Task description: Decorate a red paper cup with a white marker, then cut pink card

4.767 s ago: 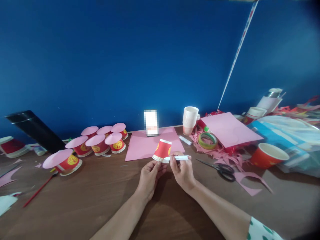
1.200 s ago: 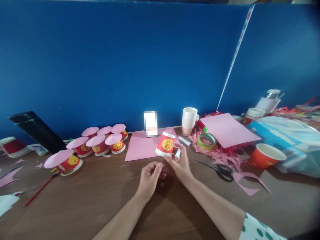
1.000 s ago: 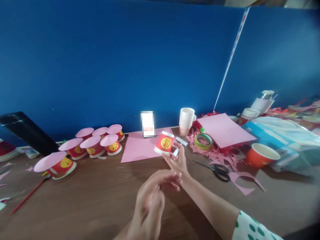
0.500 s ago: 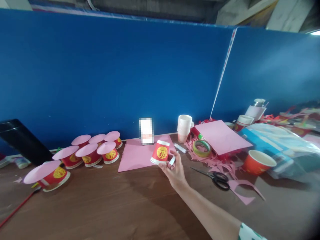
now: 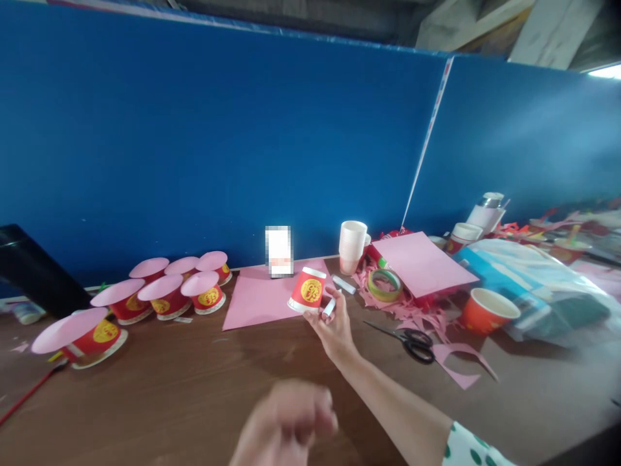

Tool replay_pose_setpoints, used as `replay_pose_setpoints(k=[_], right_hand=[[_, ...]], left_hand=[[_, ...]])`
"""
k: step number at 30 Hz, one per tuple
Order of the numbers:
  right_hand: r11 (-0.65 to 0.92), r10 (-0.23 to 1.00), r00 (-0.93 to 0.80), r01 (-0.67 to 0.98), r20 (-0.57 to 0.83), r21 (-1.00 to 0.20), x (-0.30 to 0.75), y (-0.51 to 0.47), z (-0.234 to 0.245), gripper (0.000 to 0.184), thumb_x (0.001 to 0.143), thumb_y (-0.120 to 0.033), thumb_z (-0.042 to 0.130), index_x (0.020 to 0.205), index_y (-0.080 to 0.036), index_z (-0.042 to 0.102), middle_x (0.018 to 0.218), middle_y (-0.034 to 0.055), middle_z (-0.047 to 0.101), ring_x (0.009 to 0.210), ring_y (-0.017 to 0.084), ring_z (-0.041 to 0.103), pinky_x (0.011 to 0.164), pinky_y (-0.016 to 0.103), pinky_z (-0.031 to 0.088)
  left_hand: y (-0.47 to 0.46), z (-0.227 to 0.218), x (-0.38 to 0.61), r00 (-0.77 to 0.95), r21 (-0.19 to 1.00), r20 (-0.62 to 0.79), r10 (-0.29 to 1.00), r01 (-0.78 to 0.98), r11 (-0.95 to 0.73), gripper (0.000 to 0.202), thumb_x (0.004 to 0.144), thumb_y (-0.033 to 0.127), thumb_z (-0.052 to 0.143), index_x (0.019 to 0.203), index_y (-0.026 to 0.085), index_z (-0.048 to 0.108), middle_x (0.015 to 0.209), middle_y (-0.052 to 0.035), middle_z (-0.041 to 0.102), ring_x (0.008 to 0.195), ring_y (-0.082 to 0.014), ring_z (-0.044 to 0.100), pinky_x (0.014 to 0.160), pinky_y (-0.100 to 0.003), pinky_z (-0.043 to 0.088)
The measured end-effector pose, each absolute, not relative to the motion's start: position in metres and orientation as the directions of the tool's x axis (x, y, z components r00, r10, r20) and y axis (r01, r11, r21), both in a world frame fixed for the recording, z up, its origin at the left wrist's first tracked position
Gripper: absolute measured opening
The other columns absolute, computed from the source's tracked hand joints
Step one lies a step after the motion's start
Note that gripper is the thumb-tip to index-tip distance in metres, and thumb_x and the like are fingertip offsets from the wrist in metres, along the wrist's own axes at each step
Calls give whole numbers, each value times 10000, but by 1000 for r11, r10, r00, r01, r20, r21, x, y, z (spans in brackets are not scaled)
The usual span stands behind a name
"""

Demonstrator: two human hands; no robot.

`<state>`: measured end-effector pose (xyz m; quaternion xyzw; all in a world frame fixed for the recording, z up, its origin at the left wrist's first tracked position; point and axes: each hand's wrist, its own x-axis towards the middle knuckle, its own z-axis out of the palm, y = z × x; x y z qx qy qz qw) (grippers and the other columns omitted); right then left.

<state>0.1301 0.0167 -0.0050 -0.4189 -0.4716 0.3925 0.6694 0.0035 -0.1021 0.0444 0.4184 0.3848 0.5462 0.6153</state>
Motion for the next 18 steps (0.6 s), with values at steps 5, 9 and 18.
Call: replay_pose_setpoints(k=[5,9,18], right_hand=[[364,883,332,-38,332,-931,131,15,0,586,654,-253,701,1141,-205,378,1125,103,526,857,181,604,704,313,526],[386,876,315,1,366,-923,135,14,0,643,637,-220,715,1174,-198,361,1114,105,534,917,201,596,752,334,520],[419,887,211,0,410,-908,132,14,-5,693,602,-198,744,1185,-216,370,1102,91,552,969,223,583,775,352,520]], left_hand=[[-50,58,15,-46,770,-309,950,-598,222,168,688,323,667,741,171,618,781,-44,628,730,-131,594,631,-241,498],[-25,47,27,139,739,-180,974,-635,227,176,737,263,634,877,158,612,926,-68,642,859,-145,603,748,-257,496],[-11,15,22,131,653,-212,969,-718,240,112,732,131,630,843,140,621,837,-45,667,747,-106,622,694,-213,524]])
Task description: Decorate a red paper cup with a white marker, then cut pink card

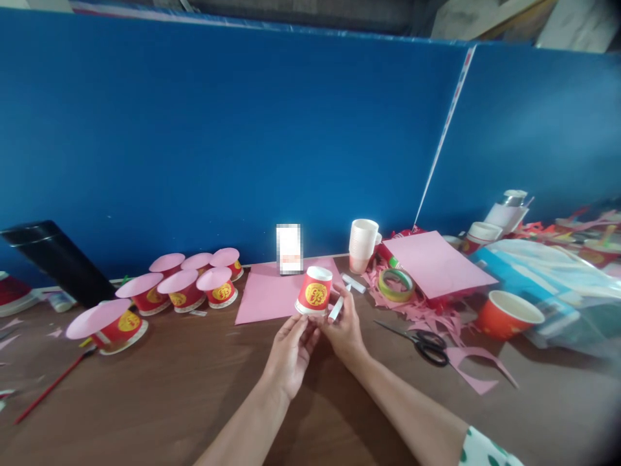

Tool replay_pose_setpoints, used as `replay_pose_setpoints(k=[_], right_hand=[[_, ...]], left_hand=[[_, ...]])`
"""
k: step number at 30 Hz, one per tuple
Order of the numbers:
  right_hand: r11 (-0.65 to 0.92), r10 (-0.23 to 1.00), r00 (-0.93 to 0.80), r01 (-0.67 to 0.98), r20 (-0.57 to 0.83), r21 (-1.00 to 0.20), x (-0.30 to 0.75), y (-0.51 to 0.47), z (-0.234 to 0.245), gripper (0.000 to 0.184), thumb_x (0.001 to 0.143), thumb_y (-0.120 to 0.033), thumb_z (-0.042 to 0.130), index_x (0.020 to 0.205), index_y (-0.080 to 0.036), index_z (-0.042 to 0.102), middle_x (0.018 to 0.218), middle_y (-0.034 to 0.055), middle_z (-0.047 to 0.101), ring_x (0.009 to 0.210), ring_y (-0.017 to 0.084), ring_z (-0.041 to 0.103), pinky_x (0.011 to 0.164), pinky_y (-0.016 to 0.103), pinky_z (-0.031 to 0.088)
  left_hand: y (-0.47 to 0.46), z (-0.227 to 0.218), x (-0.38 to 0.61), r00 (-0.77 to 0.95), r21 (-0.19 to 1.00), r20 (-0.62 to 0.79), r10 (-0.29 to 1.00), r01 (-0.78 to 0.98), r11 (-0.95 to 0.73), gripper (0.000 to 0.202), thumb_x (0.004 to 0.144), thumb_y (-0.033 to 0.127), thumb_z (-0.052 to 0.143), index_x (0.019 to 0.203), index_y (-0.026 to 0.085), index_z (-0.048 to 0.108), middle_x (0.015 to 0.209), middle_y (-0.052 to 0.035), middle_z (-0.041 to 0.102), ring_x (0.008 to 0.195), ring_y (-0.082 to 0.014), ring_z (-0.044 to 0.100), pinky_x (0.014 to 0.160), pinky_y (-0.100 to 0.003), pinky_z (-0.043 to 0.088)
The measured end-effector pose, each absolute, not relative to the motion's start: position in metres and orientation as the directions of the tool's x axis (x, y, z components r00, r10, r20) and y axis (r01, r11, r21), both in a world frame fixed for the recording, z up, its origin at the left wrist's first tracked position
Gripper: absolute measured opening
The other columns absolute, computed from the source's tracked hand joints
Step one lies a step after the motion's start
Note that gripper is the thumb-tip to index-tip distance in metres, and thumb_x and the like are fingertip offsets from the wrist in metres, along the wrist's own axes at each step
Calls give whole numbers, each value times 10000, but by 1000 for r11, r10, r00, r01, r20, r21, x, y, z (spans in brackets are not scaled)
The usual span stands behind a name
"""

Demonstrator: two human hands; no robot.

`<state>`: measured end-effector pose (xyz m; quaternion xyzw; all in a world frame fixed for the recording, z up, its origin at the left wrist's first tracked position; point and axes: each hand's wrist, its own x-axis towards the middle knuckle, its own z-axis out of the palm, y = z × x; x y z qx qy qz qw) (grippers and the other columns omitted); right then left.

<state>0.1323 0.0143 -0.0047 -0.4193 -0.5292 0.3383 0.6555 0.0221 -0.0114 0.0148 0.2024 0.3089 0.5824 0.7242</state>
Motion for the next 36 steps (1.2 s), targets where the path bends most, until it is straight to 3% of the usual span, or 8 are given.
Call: replay_pose_setpoints(k=[4,9,13,23,31,36], right_hand=[[450,869,204,50,450,-892,133,13,-3,704,628,-217,730,1219,-224,348,1166,107,518,1002,226,560,808,375,507],[444,835,280,167,474,-880,138,10,-2,436,793,-247,566,1189,-214,388,1058,92,562,924,190,572,808,377,495],[438,833,292,169,470,-883,138,9,0,358,816,-240,515,1159,-206,419,979,79,587,899,185,587,747,334,516],[458,847,218,161,484,-874,135,6,1,325,799,-229,529,1111,-211,443,981,80,606,888,190,604,744,335,522],[483,818,241,207,523,-851,136,6,1,237,849,-229,440,1083,-223,474,922,53,615,795,174,592,735,317,481],[513,809,190,233,557,-826,133,-7,7,228,873,-264,407,1085,-242,490,859,33,615,740,178,584,696,303,460]], left_hand=[[-3,11,12,162,597,-215,963,-758,261,60,757,109,594,814,117,613,802,-55,663,727,-109,631,706,-214,538],[9,12,3,79,485,-337,938,-840,245,95,775,28,523,761,91,593,737,-56,652,684,-111,638,660,-194,558],[11,11,1,88,457,-353,931,-852,254,99,777,20,515,760,78,593,731,-62,651,682,-112,638,649,-185,561],[11,3,2,55,529,-284,957,-824,204,78,756,52,566,706,99,603,742,-54,660,709,-111,637,717,-214,553],[8,-1,7,-57,744,-133,990,-665,62,132,648,123,701,763,97,641,799,-51,675,763,-125,636,730,-228,527],[5,-2,8,-34,797,-120,992,-599,76,205,636,199,717,803,103,646,802,-52,675,747,-121,629,718,-222,502]])
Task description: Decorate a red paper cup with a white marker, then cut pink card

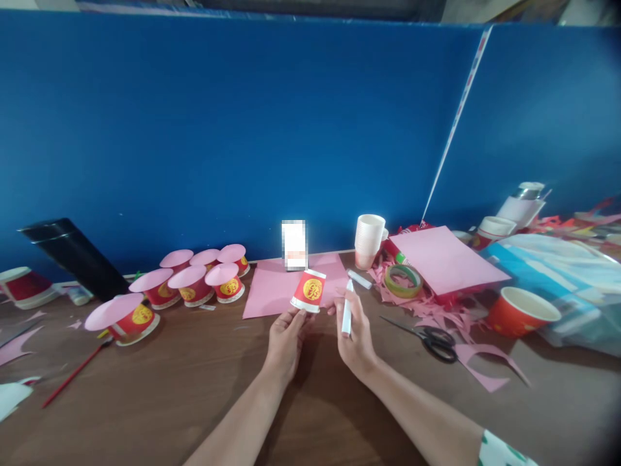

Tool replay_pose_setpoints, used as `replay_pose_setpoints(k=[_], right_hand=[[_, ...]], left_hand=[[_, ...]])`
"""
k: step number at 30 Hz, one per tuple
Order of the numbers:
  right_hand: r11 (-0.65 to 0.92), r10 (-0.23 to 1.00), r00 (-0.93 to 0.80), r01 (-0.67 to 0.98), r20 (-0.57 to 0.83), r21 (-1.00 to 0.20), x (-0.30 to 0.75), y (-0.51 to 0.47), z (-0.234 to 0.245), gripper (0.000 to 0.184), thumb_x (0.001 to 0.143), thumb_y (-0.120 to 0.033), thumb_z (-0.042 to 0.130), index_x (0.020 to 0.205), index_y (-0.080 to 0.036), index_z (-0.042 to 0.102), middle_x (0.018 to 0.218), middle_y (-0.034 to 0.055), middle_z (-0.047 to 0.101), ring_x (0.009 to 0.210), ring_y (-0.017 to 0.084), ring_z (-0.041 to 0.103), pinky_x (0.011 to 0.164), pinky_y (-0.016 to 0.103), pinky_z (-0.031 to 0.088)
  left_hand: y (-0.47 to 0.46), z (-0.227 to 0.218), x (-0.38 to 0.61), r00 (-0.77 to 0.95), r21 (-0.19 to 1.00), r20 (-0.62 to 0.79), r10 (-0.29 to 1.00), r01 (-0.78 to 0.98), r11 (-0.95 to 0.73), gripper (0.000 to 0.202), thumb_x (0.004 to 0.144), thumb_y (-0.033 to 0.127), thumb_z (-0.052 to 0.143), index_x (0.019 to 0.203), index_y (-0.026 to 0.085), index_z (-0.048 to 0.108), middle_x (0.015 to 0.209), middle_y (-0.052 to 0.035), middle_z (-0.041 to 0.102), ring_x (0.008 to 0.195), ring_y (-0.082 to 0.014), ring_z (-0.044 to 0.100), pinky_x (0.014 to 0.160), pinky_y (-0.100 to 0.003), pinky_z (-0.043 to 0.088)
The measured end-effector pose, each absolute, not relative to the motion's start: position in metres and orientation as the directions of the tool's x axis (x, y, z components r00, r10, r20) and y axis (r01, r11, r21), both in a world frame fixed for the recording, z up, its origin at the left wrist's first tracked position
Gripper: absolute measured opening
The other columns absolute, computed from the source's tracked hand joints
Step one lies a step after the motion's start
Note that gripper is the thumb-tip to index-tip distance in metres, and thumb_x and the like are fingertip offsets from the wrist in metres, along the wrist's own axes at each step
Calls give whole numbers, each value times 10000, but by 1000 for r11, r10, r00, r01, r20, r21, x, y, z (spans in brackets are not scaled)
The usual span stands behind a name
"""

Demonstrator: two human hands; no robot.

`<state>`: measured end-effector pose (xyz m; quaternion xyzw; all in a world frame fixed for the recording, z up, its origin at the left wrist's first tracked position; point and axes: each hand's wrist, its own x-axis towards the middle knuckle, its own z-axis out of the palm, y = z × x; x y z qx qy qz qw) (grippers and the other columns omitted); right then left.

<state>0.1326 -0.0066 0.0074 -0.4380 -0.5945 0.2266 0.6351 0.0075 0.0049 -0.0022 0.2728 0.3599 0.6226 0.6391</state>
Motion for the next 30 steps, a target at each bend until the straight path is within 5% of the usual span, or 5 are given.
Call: replay_pose_setpoints(k=[6,13,30], right_hand=[[594,776,-3,339,631,-729,131,-17,12,280,868,-207,422,1125,-245,527,797,36,626,726,189,594,701,307,455],[577,762,-4,460,648,-675,132,-10,10,232,868,-166,411,1033,-223,565,786,42,619,724,177,594,692,293,466],[315,858,264,407,440,-857,141,17,-1,248,858,-263,435,1094,-193,471,959,74,605,884,196,587,768,320,481]], left_hand=[[2,3,7,46,800,-86,995,-592,97,200,688,197,676,859,107,625,833,-69,674,722,-121,628,706,-227,490],[6,-2,7,41,809,-119,992,-575,121,218,684,231,682,853,107,620,817,-64,673,692,-115,623,722,-241,484],[8,-6,8,-28,808,-184,982,-574,135,250,653,259,713,847,115,648,837,-55,639,765,-127,594,761,-278,502]])
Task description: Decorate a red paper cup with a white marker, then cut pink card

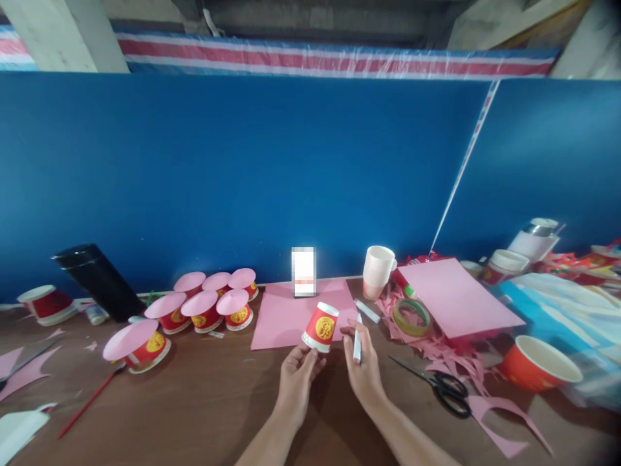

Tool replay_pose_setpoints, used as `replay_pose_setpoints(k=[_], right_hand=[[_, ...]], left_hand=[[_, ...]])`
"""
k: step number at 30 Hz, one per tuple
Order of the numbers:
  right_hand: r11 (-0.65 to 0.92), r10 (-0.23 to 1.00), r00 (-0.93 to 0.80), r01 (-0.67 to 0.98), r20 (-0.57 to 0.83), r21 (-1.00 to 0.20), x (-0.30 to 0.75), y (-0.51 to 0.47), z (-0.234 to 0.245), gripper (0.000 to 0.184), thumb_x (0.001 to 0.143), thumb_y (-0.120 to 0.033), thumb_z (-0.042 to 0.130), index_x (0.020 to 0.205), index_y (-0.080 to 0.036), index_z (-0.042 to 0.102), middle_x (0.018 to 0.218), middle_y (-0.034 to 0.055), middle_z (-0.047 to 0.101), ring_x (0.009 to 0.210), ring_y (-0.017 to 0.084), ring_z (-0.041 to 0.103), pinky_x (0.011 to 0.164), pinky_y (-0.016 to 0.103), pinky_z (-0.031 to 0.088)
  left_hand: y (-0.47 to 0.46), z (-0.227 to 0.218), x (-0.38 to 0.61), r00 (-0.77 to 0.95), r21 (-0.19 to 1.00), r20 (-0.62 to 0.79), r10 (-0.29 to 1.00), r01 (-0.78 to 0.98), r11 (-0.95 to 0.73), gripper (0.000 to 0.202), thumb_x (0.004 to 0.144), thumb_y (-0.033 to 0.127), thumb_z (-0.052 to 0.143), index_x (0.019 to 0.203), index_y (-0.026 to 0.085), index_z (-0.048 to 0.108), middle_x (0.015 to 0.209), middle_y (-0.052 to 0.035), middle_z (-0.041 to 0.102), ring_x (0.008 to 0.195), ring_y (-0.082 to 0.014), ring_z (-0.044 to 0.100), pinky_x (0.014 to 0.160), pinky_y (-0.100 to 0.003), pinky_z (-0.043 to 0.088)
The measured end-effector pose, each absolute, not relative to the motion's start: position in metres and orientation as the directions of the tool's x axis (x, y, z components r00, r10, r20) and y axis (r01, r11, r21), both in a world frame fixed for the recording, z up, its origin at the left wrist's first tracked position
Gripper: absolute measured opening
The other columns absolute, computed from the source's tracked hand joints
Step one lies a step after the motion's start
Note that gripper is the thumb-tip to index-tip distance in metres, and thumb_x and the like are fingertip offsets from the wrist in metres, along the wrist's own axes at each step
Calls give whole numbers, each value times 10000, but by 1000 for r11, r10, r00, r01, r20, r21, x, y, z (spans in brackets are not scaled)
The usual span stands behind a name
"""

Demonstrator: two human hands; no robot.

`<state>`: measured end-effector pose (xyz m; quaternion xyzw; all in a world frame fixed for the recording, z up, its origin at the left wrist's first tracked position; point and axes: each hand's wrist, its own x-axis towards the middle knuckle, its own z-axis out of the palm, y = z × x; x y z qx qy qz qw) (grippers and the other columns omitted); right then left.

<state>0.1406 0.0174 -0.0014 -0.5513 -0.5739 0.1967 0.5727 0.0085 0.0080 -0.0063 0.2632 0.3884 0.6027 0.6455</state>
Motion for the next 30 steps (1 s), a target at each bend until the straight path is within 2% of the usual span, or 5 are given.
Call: replay_pose_setpoints(k=[7,20,30], right_hand=[[291,893,216,392,394,-873,140,20,-7,266,856,-253,435,1114,-195,461,965,74,607,885,193,589,767,310,478],[266,903,235,351,359,-898,143,26,-14,263,842,-266,430,1083,-174,483,942,83,623,840,197,613,741,313,489],[279,892,239,379,384,-883,143,28,-17,260,845,-286,422,1073,-183,490,954,70,625,830,192,618,742,315,492]], left_hand=[[10,-6,9,-20,814,-189,982,-563,145,249,668,259,702,868,120,648,870,-62,644,790,-127,587,767,-272,502],[9,-9,9,-22,839,-160,987,-529,124,252,659,278,703,853,123,657,854,-68,657,783,-139,597,763,-279,495],[13,-11,10,-42,863,-124,991,-497,87,286,653,312,697,854,113,656,862,-84,668,802,-163,615,765,-294,490]])
